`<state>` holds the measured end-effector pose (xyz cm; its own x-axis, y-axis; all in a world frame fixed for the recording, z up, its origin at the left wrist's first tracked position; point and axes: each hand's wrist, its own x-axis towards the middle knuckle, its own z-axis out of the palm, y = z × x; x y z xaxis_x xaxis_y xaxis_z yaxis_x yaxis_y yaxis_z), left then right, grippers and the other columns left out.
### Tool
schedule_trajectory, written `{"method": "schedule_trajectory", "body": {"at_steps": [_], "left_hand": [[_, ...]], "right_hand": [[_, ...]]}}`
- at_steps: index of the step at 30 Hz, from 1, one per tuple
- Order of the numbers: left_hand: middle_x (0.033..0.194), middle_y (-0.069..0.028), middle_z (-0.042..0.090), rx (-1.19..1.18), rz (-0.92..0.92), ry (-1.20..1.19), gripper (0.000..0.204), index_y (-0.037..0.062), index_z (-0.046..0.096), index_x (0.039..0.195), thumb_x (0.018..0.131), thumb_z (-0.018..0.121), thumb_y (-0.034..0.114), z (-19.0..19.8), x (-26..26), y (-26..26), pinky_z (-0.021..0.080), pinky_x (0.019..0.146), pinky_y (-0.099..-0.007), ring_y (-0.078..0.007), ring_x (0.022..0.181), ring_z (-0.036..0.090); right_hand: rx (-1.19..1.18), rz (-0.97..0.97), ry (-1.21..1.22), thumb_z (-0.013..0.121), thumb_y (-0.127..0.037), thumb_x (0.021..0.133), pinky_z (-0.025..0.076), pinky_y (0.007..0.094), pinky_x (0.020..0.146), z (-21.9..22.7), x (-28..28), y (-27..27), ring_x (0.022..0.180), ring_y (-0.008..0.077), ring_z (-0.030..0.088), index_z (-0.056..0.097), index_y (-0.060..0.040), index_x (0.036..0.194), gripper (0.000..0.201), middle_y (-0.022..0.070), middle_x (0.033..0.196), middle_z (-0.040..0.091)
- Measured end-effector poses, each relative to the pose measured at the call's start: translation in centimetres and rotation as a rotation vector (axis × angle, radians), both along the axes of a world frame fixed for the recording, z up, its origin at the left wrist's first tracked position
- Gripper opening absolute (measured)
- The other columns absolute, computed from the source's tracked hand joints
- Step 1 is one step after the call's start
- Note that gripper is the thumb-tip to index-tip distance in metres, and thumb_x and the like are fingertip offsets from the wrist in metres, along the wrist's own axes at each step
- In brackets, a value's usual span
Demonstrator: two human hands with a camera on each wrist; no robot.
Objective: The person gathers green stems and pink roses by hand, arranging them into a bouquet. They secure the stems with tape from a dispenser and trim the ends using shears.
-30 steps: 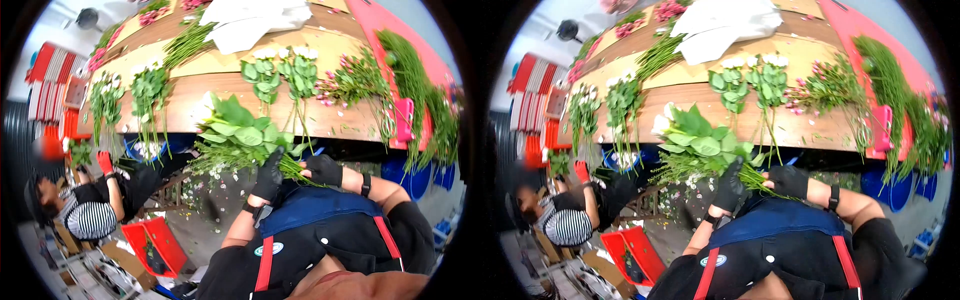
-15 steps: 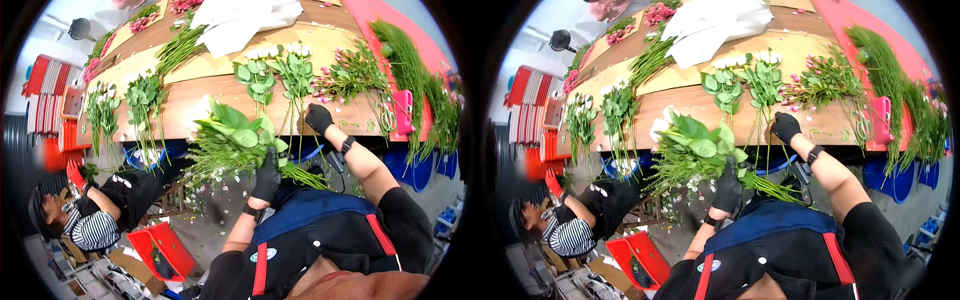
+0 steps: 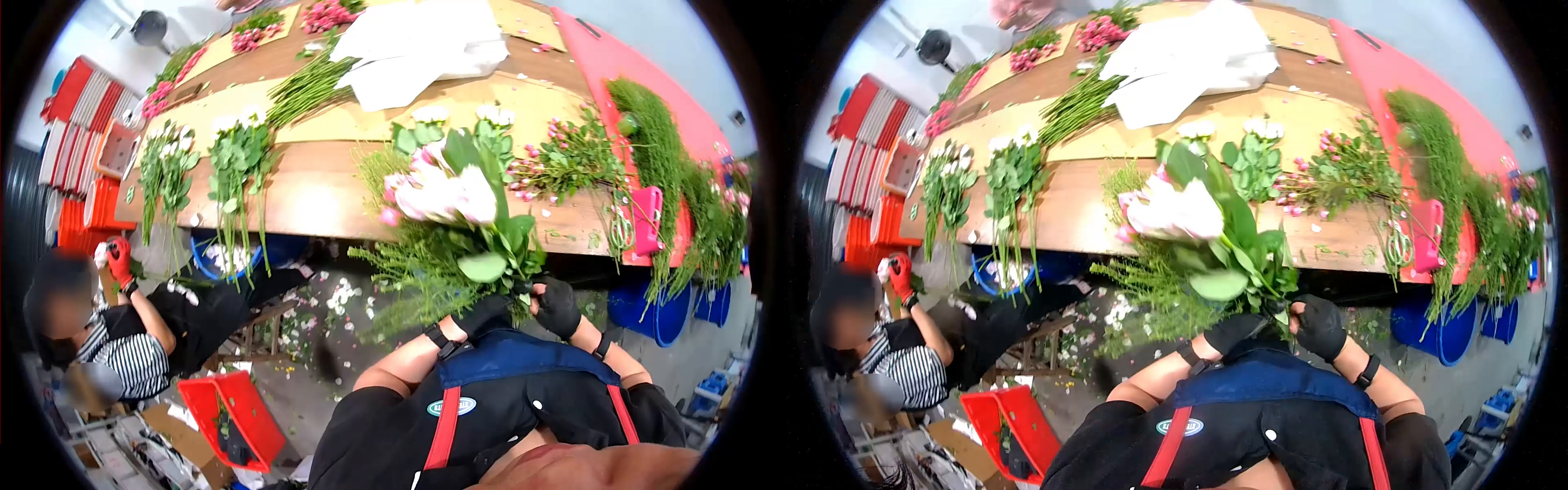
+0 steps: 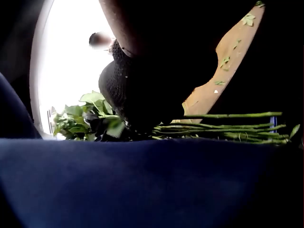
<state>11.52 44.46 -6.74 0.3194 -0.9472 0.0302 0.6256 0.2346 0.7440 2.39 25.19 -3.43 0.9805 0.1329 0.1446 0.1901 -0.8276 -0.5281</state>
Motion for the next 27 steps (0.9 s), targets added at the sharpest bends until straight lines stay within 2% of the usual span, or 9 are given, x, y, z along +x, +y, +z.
{"method": "schedule_trajectory", "body": {"at_steps": [6, 11, 15, 16, 19, 20, 22, 25, 27], "left_hand": [[0.131, -0.0109, 0.053, 0.091, -0.079, 0.182, 0.044, 0.0034, 0.041, 0.138, 0.1, 0.046, 0.023, -1.2, -2.2, -3.0, 0.037, 0.103, -0.0321, -0.0175, 0.121, 0.048], [0.131, -0.0117, 0.054, 0.17, -0.085, 0.246, 0.045, 0.0041, 0.037, 0.14, 0.1, 0.047, 0.022, -1.7, -3.6, -3.8, 0.039, 0.101, -0.0326, -0.0178, 0.12, 0.049], [0.13, -0.0123, 0.054, 0.212, -0.087, 0.231, 0.047, 0.0047, 0.035, 0.142, 0.099, 0.047, 0.021, -1.4, -4.8, -6.2, 0.04, 0.099, -0.033, -0.018, 0.119, 0.05], [0.13, -0.0124, 0.054, 0.215, -0.088, 0.212, 0.047, 0.0048, 0.034, 0.142, 0.099, 0.047, 0.021, -1.2, -5.3, -7.5, 0.041, 0.099, -0.0331, -0.0181, 0.119, 0.05], [0.129, -0.0129, 0.054, 0.236, -0.102, 0.132, 0.049, 0.0052, 0.032, 0.143, 0.099, 0.047, 0.02, -0.4, -6.9, -12.4, 0.041, 0.098, -0.0334, -0.0183, 0.119, 0.051], [0.129, -0.013, 0.055, 0.258, -0.106, 0.103, 0.049, 0.0054, 0.031, 0.143, 0.099, 0.047, 0.02, -0.2, -7.4, -14.0, 0.042, 0.098, -0.0335, -0.0183, 0.119, 0.051], [0.129, -0.0134, 0.055, 0.316, -0.124, 0.053, 0.05, 0.0057, 0.03, 0.144, 0.099, 0.047, 0.02, 0.1, -8.4, -17.1, 0.042, 0.097, -0.0337, -0.0184, 0.118, 0.052], [0.128, -0.0138, 0.055, 0.436, -0.127, -0.189, 0.052, 0.0061, 0.028, 0.145, 0.099, 0.048, 0.019, 0.8, -9.1, -21.3, 0.043, 0.096, -0.0341, -0.0186, 0.118, 0.052], [0.119, -0.0107, 0.06, 0.478, 0.254, -0.97, 0.049, 0.0074, 0.035, 0.142, 0.097, 0.05, 0.02, -2.1, -10.3, -25.1, 0.052, 0.08, -0.0342, -0.0228, 0.105, 0.061]], "right_hand": [[-0.238, -0.072, 0.044, 0.071, -0.017, 0.066, 0.048, 0.0505, 0.074, -2.4, -5.0, -3.2, 0.086, 0.0401, 0.059, 0.064, -0.0071, 0.104, 0.04, 0.0169, 0.098, 0.062], [0.666, -0.295, 0.025, 0.07, -0.013, 0.074, 0.048, 0.0409, 0.087, -4.4, -6.3, -4.0, 0.102, 0.0344, 0.06, 0.061, -0.0061, 0.113, 0.041, 0.017, 0.111, 0.062], [0.068, -0.195, -0.043, 0.07, -0.015, 0.076, 0.046, 0.0409, 0.092, -4.3, -8.8, -7.9, 0.106, 0.0341, 0.058, 0.056, -0.0045, 0.12, 0.048, 0.017, 0.113, 0.06], [0.378, -0.224, 0.061, 0.068, -0.016, 0.079, 0.041, 0.043, 0.097, -5.2, -9.5, -8.8, 0.114, 0.0364, 0.052, 0.052, -0.0035, 0.126, 0.052, 0.019, 0.122, 0.054], [0.173, -0.21, 0.084, 0.077, -0.032, 0.076, 0.038, 0.0445, 0.099, -2.8, -11.3, -11.2, 0.122, 0.0398, 0.044, 0.04, -0.0055, 0.138, 0.077, 0.0221, 0.134, 0.043], [0.08, -0.104, -0.216, 0.083, -0.043, 0.066, 0.038, 0.0441, 0.099, -5.9, -12.6, -12.7, 0.119, 0.0408, 0.046, 0.032, -0.0033, 0.142, 0.099, 0.0234, 0.132, 0.045], [0.135, -0.156, 0.03, 0.085, -0.047, 0.061, 0.038, 0.0438, 0.098, -2.0, -12.0, -12.3, 0.118, 0.0417, 0.047, 0.029, -0.0003, 0.142, 0.109, 0.0255, 0.131, 0.045], [0.201, -0.427, -0.042, 0.079, -0.026, 0.069, 0.048, 0.0425, 0.081, -3.3, -12.8, -13.8, 0.095, 0.0392, 0.06, 0.048, -0.0004, 0.125, 0.068, 0.0233, 0.105, 0.061], [0.249, -0.531, -0.113, 0.07, -0.012, 0.074, 0.05, 0.0421, 0.073, -1.7, -13.0, -16.0, 0.084, 0.0392, 0.063, 0.059, -0.0046, 0.111, 0.039, 0.0202, 0.094, 0.065]]}}
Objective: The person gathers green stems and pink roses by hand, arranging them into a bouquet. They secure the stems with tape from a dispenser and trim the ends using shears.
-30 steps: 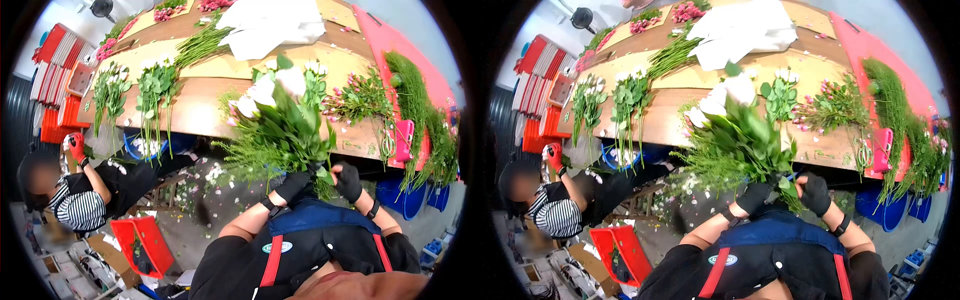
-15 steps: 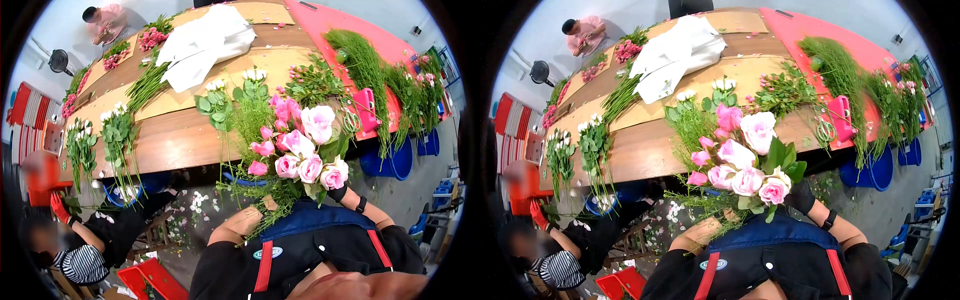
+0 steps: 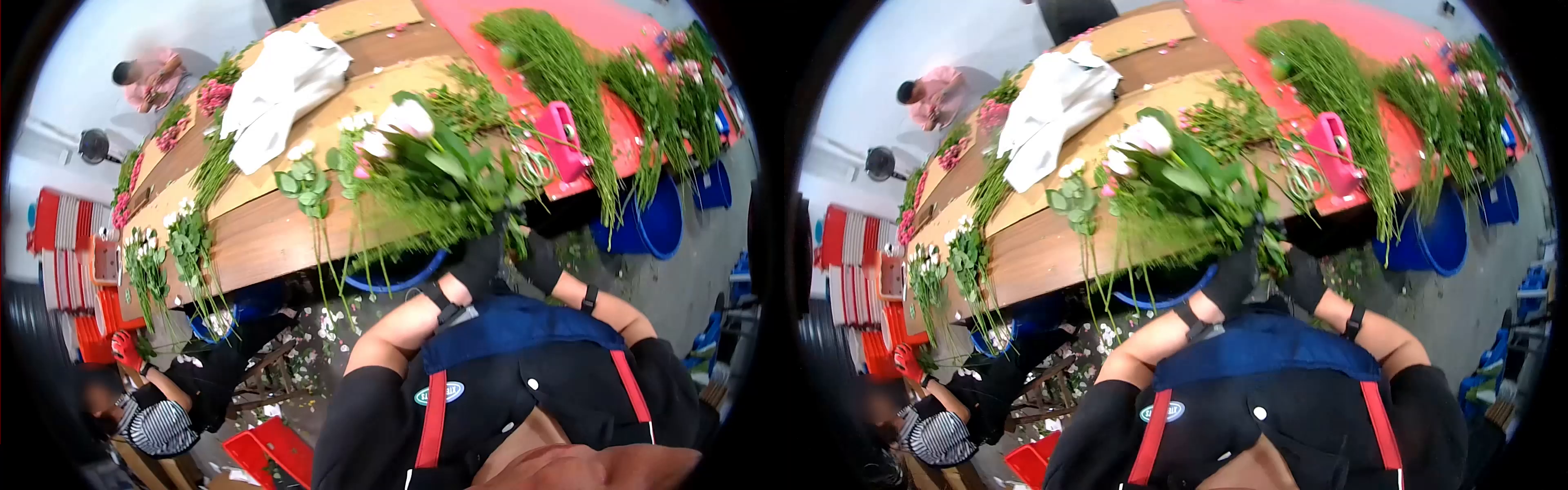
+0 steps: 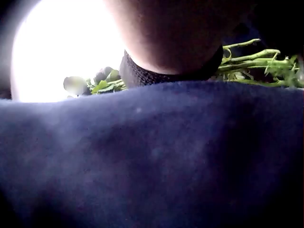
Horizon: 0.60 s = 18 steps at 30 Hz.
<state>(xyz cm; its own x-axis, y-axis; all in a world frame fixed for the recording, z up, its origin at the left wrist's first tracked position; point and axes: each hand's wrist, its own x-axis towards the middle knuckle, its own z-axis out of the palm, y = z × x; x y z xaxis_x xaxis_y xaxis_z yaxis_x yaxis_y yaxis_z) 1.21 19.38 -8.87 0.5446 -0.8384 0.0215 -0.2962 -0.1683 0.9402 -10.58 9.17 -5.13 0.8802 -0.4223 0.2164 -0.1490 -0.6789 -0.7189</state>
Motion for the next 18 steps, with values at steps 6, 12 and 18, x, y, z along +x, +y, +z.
{"method": "schedule_trajectory", "body": {"at_steps": [6, 12, 18], "left_hand": [[0.108, -0.0089, 0.066, -0.167, -0.2, 0.619, 0.039, 0.0057, 0.057, 0.122, 0.088, 0.065, 0.022, 6.8, -0.1, -4.4, 0.052, 0.085, -0.0382, -0.0284, 0.095, 0.066], [0.115, -0.0148, 0.063, -0.051, -0.423, -1.007, 0.075, 0.0097, 0.047, 0.134, 0.069, 0.077, 0.033, 12.6, -2.0, -11.2, 0.042, 0.098, -0.041, -0.0311, 0.11, 0.058], [0.078, -0.0135, 0.066, 0.366, -0.618, -0.626, 0.037, 0.0126, 0.067, 0.1, 0.071, 0.069, 0.035, 5.6, -2.0, -19.3, 0.05, 0.069, -0.0431, -0.0306, 0.077, 0.065]], "right_hand": [[-0.02, 0.044, 0.259, 0.07, -0.016, 0.069, 0.049, 0.0477, 0.073, 2.7, -3.8, -11.6, 0.087, 0.0414, 0.061, 0.06, -0.0059, 0.101, 0.034, 0.0214, 0.088, 0.063], [-0.072, 0.215, 0.445, 0.07, -0.021, 0.066, 0.047, 0.0471, 0.078, 3.6, -6.1, -19.6, 0.091, 0.041, 0.059, 0.061, -0.0045, 0.096, 0.036, 0.0197, 0.092, 0.063], [0.033, 0.404, 0.505, 0.075, -0.032, 0.07, 0.048, 0.0436, 0.075, 4.5, -7.1, -25.7, 0.087, 0.0337, 0.063, 0.062, -0.0025, 0.1, 0.044, 0.0197, 0.09, 0.065]]}}
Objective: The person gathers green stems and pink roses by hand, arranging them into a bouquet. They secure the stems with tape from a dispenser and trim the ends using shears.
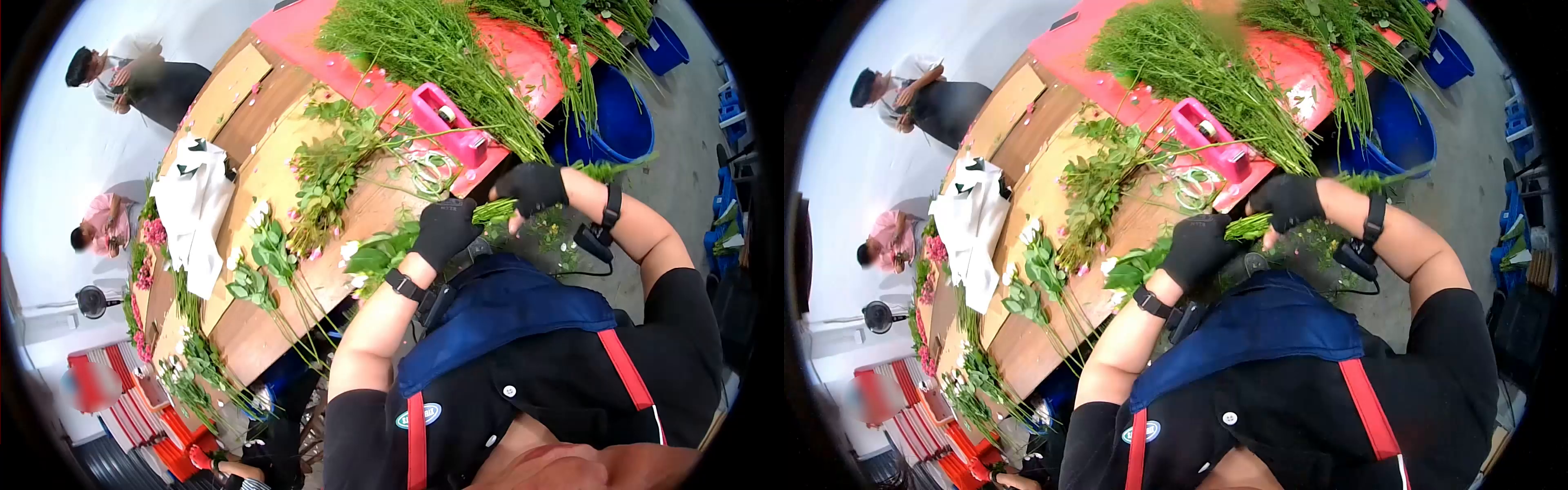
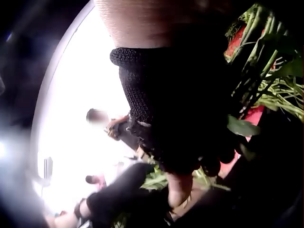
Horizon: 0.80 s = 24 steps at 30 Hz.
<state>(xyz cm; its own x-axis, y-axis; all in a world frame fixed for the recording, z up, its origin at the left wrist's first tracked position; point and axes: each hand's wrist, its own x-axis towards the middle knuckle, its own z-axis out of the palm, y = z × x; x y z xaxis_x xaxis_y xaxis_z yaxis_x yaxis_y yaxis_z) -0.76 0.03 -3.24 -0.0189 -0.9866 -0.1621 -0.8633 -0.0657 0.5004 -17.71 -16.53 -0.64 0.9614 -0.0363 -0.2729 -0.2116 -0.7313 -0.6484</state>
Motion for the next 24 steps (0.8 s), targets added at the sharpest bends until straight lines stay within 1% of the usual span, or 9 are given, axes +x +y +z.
{"method": "schedule_trajectory", "body": {"at_steps": [1, 2, 5, 11, 13, 15, 17, 21, 24], "left_hand": [[0.075, -0.0156, 0.064, -0.045, 0.033, 0.061, 0.035, 0.0098, 0.067, 0.094, 0.071, 0.068, 0.036, -0.9, -0.6, -0.5, 0.049, 0.066, -0.0435, -0.0323, 0.074, 0.064], [0.073, -0.0177, 0.063, -0.087, 0.067, 0.124, 0.035, 0.0071, 0.068, 0.089, 0.072, 0.067, 0.037, -1.6, -1.0, -1.0, 0.048, 0.063, -0.0438, -0.034, 0.071, 0.063], [0.075, -0.0177, 0.064, -0.043, 0.136, 0.139, 0.032, 0.0061, 0.067, 0.084, 0.073, 0.067, 0.036, -2.1, -1.4, -3.6, 0.048, 0.065, -0.0449, -0.0344, 0.073, 0.063], [0.079, -0.0188, 0.065, 0.028, 0.184, 0.074, 0.041, 0.0065, 0.069, 0.086, 0.076, 0.066, 0.046, -2.7, -1.4, -8.2, 0.05, 0.07, -0.0433, -0.0337, 0.079, 0.065], [0.078, -0.0184, 0.066, 0.035, 0.183, 0.073, 0.043, 0.007, 0.069, 0.088, 0.077, 0.065, 0.048, -2.6, -1.0, -9.1, 0.05, 0.071, -0.0432, -0.0337, 0.079, 0.065], [0.075, -0.0173, 0.067, -0.034, 0.211, 0.1, 0.047, 0.0078, 0.071, 0.083, 0.074, 0.066, 0.054, -3.9, -0.9, -9.6, 0.051, 0.067, -0.0425, -0.0324, 0.075, 0.066], [0.074, -0.0175, 0.067, 0.052, 0.242, 0.183, 0.049, 0.0073, 0.071, 0.086, 0.073, 0.066, 0.054, -2.5, -0.3, -10.1, 0.051, 0.068, -0.0426, -0.0328, 0.076, 0.066], [0.081, -0.0216, 0.067, 0.182, 0.207, 0.31, 0.054, 0.0016, 0.068, 0.093, 0.072, 0.068, 0.051, -4.6, 1.6, -10.6, 0.051, 0.072, -0.0419, -0.0335, 0.079, 0.066], [0.082, -0.0136, 0.067, 0.321, 0.013, 0.803, 0.044, 0.0006, 0.067, 0.099, 0.076, 0.072, 0.038, 0.9, 1.6, -10.2, 0.049, 0.071, -0.0337, -0.0188, 0.076, 0.063]], "right_hand": [[0.087, -0.021, -0.099, 0.075, -0.033, 0.072, 0.048, 0.0421, 0.073, 1.0, 0.7, -1.1, 0.085, 0.0315, 0.065, 0.063, -0.0023, 0.1, 0.043, 0.0196, 0.089, 0.066], [0.234, -0.186, 0.176, 0.071, -0.049, 0.078, 0.049, 0.0425, 0.073, 2.6, 1.5, -2.8, 0.08, 0.0318, 0.065, 0.063, 0.0001, 0.089, 0.051, 0.019, 0.083, 0.066], [-0.118, -0.337, 0.295, 0.05, -0.056, 0.088, 0.048, 0.0435, 0.071, -3.2, 3.2, -8.4, 0.073, 0.0348, 0.064, 0.067, -0.0042, 0.079, 0.056, 0.0186, 0.074, 0.065], [-0.185, -0.384, 0.036, 0.061, -0.051, 0.077, 0.05, 0.0436, 0.076, -5.7, 7.2, -9.3, 0.085, 0.0365, 0.064, 0.069, -0.0061, 0.082, 0.046, 0.0211, 0.087, 0.066], [-0.376, -0.208, -0.015, 0.065, -0.032, 0.072, 0.05, 0.0434, 0.07, -6.5, 8.3, -9.1, 0.078, 0.0367, 0.064, 0.067, -0.0048, 0.072, 0.027, 0.0193, 0.081, 0.065], [0.041, -0.554, -0.1, 0.066, -0.025, 0.071, 0.05, 0.043, 0.066, -5.2, 7.8, -8.6, 0.073, 0.0368, 0.063, 0.067, -0.0053, 0.072, 0.02, 0.018, 0.078, 0.065], [0.058, -0.5, -0.432, 0.067, -0.023, 0.071, 0.049, 0.0424, 0.065, -4.5, 6.0, -7.6, 0.072, 0.0373, 0.063, 0.067, -0.0056, 0.073, 0.018, 0.018, 0.075, 0.064], [0.252, -0.549, -0.202, 0.069, -0.021, 0.077, 0.049, 0.0374, 0.071, -1.1, -0.6, -1.4, 0.076, 0.026, 0.064, 0.065, -0.0041, 0.08, 0.018, 0.014, 0.077, 0.064], [0.507, -0.704, -0.46, 0.066, -0.017, 0.083, 0.049, 0.035, 0.073, -6.3, -1.9, -1.9, 0.075, 0.022, 0.062, 0.067, -0.0034, 0.089, 0.015, 0.0119, 0.082, 0.065]]}}
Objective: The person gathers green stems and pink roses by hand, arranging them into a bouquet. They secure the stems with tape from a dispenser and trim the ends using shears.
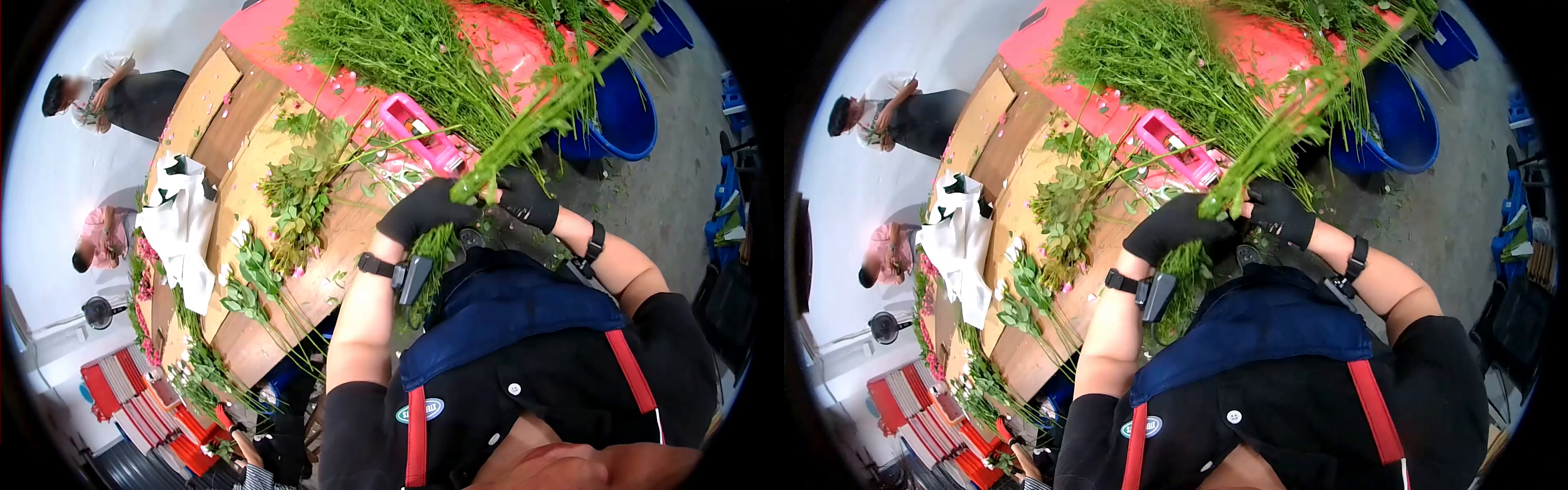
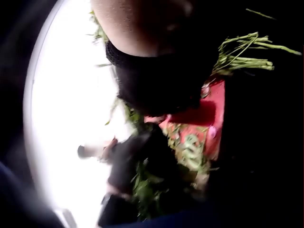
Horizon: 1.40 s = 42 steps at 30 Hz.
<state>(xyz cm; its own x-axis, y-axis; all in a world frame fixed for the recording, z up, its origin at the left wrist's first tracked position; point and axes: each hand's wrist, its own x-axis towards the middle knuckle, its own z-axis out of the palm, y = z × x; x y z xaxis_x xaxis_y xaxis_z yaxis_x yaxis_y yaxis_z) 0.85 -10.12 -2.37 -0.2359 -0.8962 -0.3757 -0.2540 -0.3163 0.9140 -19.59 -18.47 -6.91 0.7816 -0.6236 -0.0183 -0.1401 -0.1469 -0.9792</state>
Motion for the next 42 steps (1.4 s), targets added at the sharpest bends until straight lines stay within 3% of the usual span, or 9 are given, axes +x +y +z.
{"method": "schedule_trajectory", "body": {"at_steps": [3, 4, 7, 11, 20, 25, 31, 40, 42], "left_hand": [[0.077, -0.0144, 0.068, -0.11, -0.006, -0.137, 0.043, -0.0014, 0.066, 0.101, 0.084, 0.064, 0.038, -0.5, -0.8, 0.2, 0.048, 0.066, -0.0342, -0.0214, 0.07, 0.065], [0.075, -0.0154, 0.067, -0.119, -0.013, -0.224, 0.043, -0.0012, 0.066, 0.1, 0.084, 0.063, 0.039, 0.1, -1.0, 0.2, 0.048, 0.065, -0.0352, -0.0226, 0.068, 0.065], [0.065, -0.0163, 0.063, -0.302, 0.07, -0.359, 0.042, 0.0012, 0.068, 0.086, 0.082, 0.065, 0.043, 0.9, -2.8, 1.0, 0.047, 0.06, -0.0393, -0.0273, 0.062, 0.064], [0.068, -0.0174, 0.062, -0.272, -0.044, -0.552, 0.048, 0.0044, 0.065, 0.081, 0.077, 0.068, 0.052, 1.2, -3.7, 1.8, 0.049, 0.062, -0.0437, -0.0345, 0.07, 0.064], [0.061, -0.0127, 0.06, -0.418, 0.196, -1.067, 0.033, 0.0097, 0.061, 0.075, 0.078, 0.066, 0.042, -0.3, -1.8, 2.0, 0.046, 0.053, -0.0414, -0.0309, 0.06, 0.062], [0.062, -0.0119, 0.061, -0.374, 0.086, -1.206, 0.03, 0.0104, 0.056, 0.075, 0.073, 0.069, 0.037, -0.4, -2.3, 3.0, 0.046, 0.049, -0.0416, -0.0312, 0.057, 0.062], [0.069, -0.0161, 0.061, -0.321, 0.129, -0.751, 0.043, 0.0047, 0.06, 0.085, 0.082, 0.064, 0.047, 0.0, -1.1, 5.4, 0.047, 0.059, -0.0433, -0.0343, 0.068, 0.063], [0.102, -0.0217, 0.064, -0.129, -0.183, -0.108, 0.034, 0.0045, 0.058, 0.117, 0.097, 0.048, 0.031, 1.0, -0.7, 6.3, 0.048, 0.079, -0.0376, -0.0341, 0.092, 0.061], [0.103, -0.0223, 0.064, -0.13, -0.245, -0.207, 0.038, 0.0045, 0.056, 0.121, 0.097, 0.048, 0.034, 0.8, -0.1, 6.3, 0.047, 0.082, -0.0382, -0.0332, 0.094, 0.062]], "right_hand": [[-0.156, 0.153, 0.069, 0.065, -0.017, 0.085, 0.049, 0.0335, 0.077, -3.0, 0.6, -1.7, 0.083, 0.0209, 0.061, 0.067, -0.0044, 0.094, 0.016, 0.0129, 0.089, 0.065], [0.267, 0.216, -0.068, 0.065, -0.016, 0.084, 0.048, 0.0345, 0.082, -3.6, 1.4, -2.3, 0.09, 0.0219, 0.06, 0.065, -0.005, 0.099, 0.019, 0.0134, 0.097, 0.065], [-0.594, 0.215, -0.343, 0.066, -0.016, 0.083, 0.048, 0.0378, 0.083, -2.1, 4.1, -4.5, 0.093, 0.0276, 0.061, 0.064, -0.0051, 0.1, 0.02, 0.0131, 0.106, 0.063], [-0.947, 0.327, -0.187, 0.065, -0.019, 0.083, 0.05, 0.0398, 0.073, 0.7, 2.3, -4.7, 0.088, 0.0335, 0.062, 0.062, -0.0043, 0.094, 0.018, 0.0134, 0.098, 0.065], [-0.08, 0.257, -0.031, 0.063, -0.028, 0.084, 0.05, 0.036, 0.06, -11.7, 3.2, -0.6, 0.071, 0.0248, 0.063, 0.068, -0.0066, 0.094, 0.024, 0.0134, 0.082, 0.066], [0.526, 0.192, -0.006, 0.063, -0.022, 0.085, 0.044, 0.0243, 0.051, 0.0, 2.6, 1.7, 0.056, 0.0087, 0.058, 0.069, -0.0036, 0.078, 0.021, 0.0041, 0.065, 0.064], [0.7, 0.141, 0.071, 0.047, -0.036, 0.097, 0.047, 0.0258, 0.069, 8.1, 0.6, 1.4, 0.075, 0.0105, 0.06, 0.067, -0.0081, 0.108, 0.036, 0.0036, 0.088, 0.067], [-0.426, 0.336, -0.017, 0.064, -0.016, 0.086, 0.042, 0.0357, 0.097, 2.8, 0.7, 2.7, 0.112, 0.0233, 0.055, 0.056, -0.0045, 0.125, 0.041, 0.0131, 0.126, 0.056], [-0.196, 0.307, -0.113, 0.063, -0.015, 0.085, 0.042, 0.0383, 0.098, 1.4, 0.5, 2.7, 0.112, 0.0276, 0.055, 0.057, -0.0049, 0.123, 0.04, 0.0142, 0.123, 0.057]]}}
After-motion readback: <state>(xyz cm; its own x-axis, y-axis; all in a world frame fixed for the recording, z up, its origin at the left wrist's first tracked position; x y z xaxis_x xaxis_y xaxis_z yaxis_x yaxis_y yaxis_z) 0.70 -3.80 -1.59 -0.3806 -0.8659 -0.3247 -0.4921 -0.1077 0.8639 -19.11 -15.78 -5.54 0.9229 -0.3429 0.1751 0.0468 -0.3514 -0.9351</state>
